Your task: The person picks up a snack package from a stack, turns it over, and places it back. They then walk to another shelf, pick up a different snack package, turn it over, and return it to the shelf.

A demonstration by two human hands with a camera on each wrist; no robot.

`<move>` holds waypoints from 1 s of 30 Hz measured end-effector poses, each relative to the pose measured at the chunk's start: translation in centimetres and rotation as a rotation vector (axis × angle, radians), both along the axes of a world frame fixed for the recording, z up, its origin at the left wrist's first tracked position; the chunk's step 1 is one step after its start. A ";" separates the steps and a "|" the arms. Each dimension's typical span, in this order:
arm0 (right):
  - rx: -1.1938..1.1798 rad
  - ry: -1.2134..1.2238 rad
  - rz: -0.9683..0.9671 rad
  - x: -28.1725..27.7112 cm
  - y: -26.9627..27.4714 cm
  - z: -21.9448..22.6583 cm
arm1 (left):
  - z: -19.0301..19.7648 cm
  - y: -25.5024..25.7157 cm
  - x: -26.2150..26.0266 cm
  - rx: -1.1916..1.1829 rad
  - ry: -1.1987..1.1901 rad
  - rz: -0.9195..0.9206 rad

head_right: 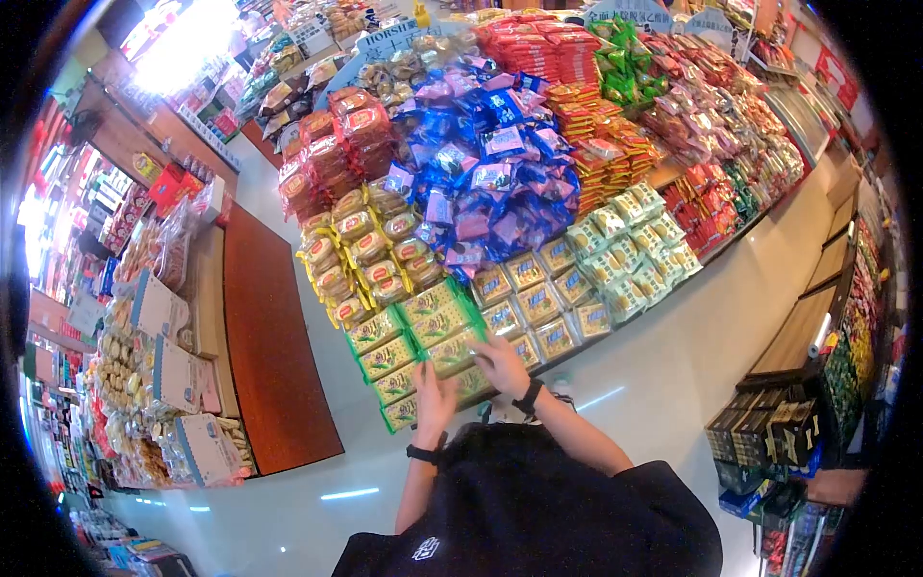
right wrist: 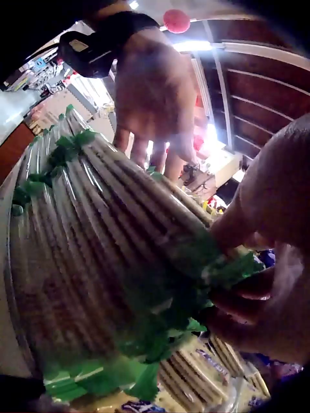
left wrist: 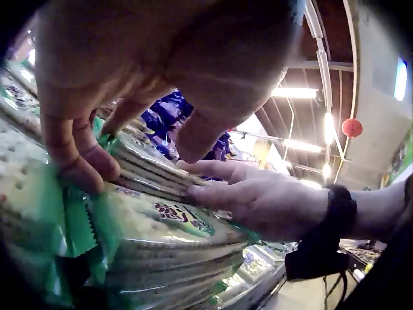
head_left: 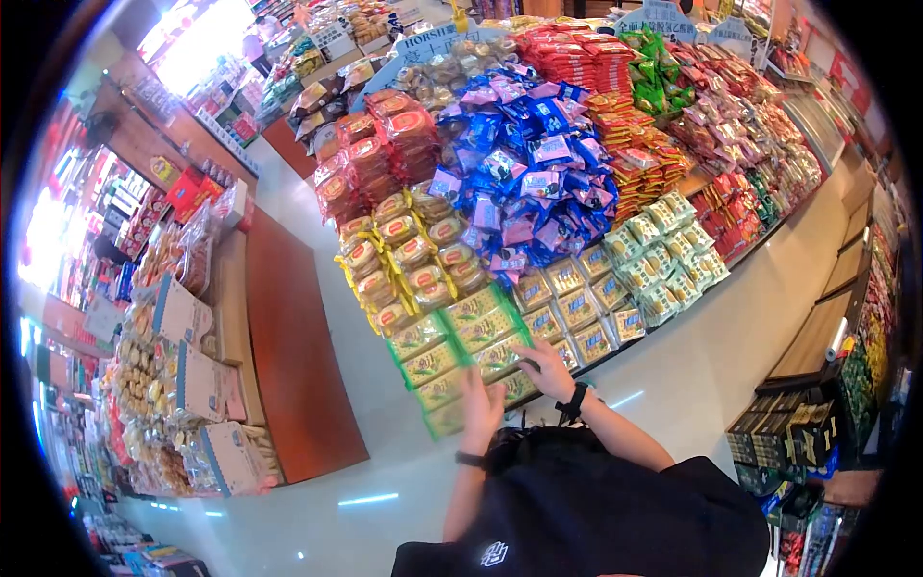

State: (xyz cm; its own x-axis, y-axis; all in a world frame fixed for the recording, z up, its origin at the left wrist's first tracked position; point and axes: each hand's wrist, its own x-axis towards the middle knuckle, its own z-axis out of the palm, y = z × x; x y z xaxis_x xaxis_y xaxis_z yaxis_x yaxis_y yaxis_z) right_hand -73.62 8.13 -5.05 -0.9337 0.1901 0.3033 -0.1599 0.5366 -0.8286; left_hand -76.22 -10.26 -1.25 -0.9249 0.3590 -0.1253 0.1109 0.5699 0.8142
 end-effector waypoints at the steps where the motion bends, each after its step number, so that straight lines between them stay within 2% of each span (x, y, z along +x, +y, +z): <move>1: 0.034 0.001 0.004 0.1 -0.1 -0.2 | -0.4 0.1 0.0 -0.034 0.060 -0.008; 4: 0.074 -0.002 0.052 0.4 0.4 0.1 | -1.2 0.8 0.4 -0.114 0.138 0.030; 6: 0.099 -0.146 0.128 0.7 0.3 0.2 | -1.6 0.9 0.7 -0.077 0.187 0.021; 8: 0.166 -0.100 0.131 0.7 0.4 0.3 | -1.0 1.2 0.7 -0.128 0.202 0.019; 14: 0.350 -0.229 0.218 0.2 0.3 0.9 | -1.7 2.3 1.5 -0.191 0.259 0.159; 16: 0.349 -0.231 0.250 0.2 0.5 1.2 | -1.4 2.7 1.5 -0.190 0.296 0.181; 18: 0.345 -0.234 0.277 0.2 0.9 1.3 | -1.2 3.0 1.6 -0.167 0.213 0.173; 22: 0.304 -0.228 0.343 0.1 1.9 1.4 | -1.2 3.2 1.4 -0.194 0.195 0.192; 24: 0.292 -0.229 0.372 0.3 2.6 1.7 | -1.7 3.1 1.6 -0.273 0.239 0.262; 28: 0.203 -0.198 0.371 0.8 4.0 1.9 | -2.6 3.9 2.6 -0.258 0.249 0.413; 30: 0.100 -0.071 0.300 1.1 4.7 1.9 | -2.6 4.4 3.3 -0.214 0.206 0.537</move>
State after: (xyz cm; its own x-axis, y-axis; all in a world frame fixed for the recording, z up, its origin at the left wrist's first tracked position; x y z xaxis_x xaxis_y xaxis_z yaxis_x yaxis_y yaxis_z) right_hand -72.53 12.81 -3.15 -0.9632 -0.1246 0.2382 -0.2668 0.5536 -0.7889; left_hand -72.92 -5.85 -3.84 -0.9825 -0.1775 0.0573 -0.0943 0.7380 0.6682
